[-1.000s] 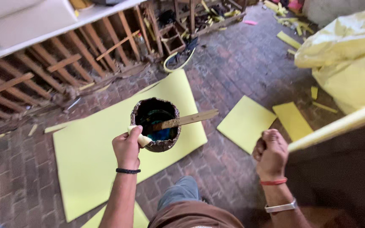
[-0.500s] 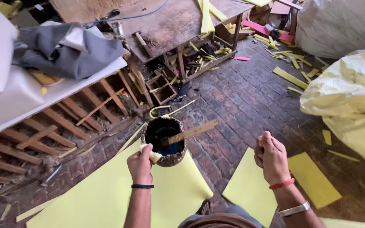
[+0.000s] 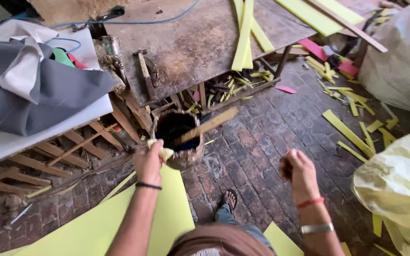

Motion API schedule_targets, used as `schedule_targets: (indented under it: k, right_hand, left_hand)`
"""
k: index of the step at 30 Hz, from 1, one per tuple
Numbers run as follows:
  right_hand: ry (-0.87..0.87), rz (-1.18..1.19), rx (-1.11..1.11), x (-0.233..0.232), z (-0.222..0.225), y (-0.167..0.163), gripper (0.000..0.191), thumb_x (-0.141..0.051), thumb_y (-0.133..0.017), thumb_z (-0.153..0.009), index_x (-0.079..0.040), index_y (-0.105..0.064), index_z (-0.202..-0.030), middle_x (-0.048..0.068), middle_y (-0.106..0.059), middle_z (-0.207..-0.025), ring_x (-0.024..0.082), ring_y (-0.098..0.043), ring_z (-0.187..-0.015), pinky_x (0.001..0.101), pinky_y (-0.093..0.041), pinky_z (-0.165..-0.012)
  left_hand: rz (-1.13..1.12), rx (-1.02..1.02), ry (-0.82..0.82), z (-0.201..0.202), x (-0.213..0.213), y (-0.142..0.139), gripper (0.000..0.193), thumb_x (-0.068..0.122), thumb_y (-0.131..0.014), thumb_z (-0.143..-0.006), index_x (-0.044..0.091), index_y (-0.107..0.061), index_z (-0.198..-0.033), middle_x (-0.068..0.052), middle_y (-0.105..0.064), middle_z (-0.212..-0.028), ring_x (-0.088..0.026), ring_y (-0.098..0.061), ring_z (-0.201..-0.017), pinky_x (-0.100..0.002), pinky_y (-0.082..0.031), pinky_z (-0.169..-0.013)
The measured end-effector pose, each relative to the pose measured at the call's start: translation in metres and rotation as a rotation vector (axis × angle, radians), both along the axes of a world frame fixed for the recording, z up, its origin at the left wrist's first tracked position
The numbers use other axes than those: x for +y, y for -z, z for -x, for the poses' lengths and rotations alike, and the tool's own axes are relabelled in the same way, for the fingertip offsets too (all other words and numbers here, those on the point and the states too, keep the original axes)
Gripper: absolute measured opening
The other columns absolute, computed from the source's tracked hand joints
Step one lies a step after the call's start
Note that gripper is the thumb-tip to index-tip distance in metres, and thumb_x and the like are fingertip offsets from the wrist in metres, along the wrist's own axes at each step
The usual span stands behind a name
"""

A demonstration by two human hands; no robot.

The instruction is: The person scoops adhesive from a container with a wooden stick and spreads it along the edge of a plywood panel, then presses and fits yellow foam strips onto the glued edge, aligning them along the frame and trimming excess foam by hand.

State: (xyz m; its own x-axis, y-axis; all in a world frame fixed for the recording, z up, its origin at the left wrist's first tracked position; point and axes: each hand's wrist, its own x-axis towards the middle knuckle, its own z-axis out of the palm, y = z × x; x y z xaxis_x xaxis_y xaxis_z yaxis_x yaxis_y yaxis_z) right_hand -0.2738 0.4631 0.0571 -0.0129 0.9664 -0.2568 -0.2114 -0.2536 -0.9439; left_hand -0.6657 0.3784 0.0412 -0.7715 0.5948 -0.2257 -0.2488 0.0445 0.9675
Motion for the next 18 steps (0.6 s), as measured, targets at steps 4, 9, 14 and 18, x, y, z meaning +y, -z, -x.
schedule_targets:
  k: [4,9,14,18]
  right_hand:
    - [0.011,-0.045,0.156,0.085,0.005,-0.013,0.038,-0.030,-0.051,-0.109,-0.016,-0.045,-0.074,-0.004,-0.041,-0.064,0.008,-0.037,-0.052,0.0264,-0.026,-0.043]
    - [-0.107,-0.053,0.088,0.174,0.040,-0.021,0.046,-0.041,-0.052,-0.108,-0.014,-0.043,-0.071,-0.001,-0.040,-0.059,0.010,-0.033,-0.045,0.0272,-0.026,-0.039]
    - [-0.188,0.001,0.102,0.264,0.069,-0.012,0.051,-0.042,-0.055,-0.108,-0.015,-0.040,-0.067,-0.002,-0.038,-0.058,0.010,-0.034,-0.044,0.0276,-0.027,-0.038]
    - [-0.090,0.056,0.083,0.345,0.110,0.006,0.046,-0.037,-0.057,-0.108,-0.014,-0.046,-0.071,0.001,-0.047,-0.062,0.013,-0.045,-0.051,0.0294,-0.036,-0.046]
  left_hand:
    - [0.016,-0.009,-0.042,0.011,0.074,-0.015,0.023,0.020,-0.078,-0.083,0.003,-0.067,-0.072,-0.005,-0.062,-0.058,-0.011,-0.053,-0.042,-0.025,-0.032,-0.037]
    - [-0.081,-0.064,-0.102,0.045,0.195,-0.020,0.025,0.020,-0.079,-0.083,0.003,-0.064,-0.072,-0.005,-0.058,-0.057,-0.013,-0.051,-0.040,-0.026,-0.033,-0.036]
    - [-0.078,-0.118,-0.163,0.081,0.325,0.004,0.029,0.019,-0.078,-0.082,-0.002,-0.062,-0.071,-0.007,-0.060,-0.058,-0.014,-0.055,-0.041,-0.028,-0.029,-0.036]
    - [-0.020,-0.117,-0.152,0.112,0.430,0.034,0.027,0.024,-0.078,-0.082,0.004,-0.062,-0.073,-0.006,-0.060,-0.057,-0.012,-0.052,-0.040,-0.027,-0.030,-0.036]
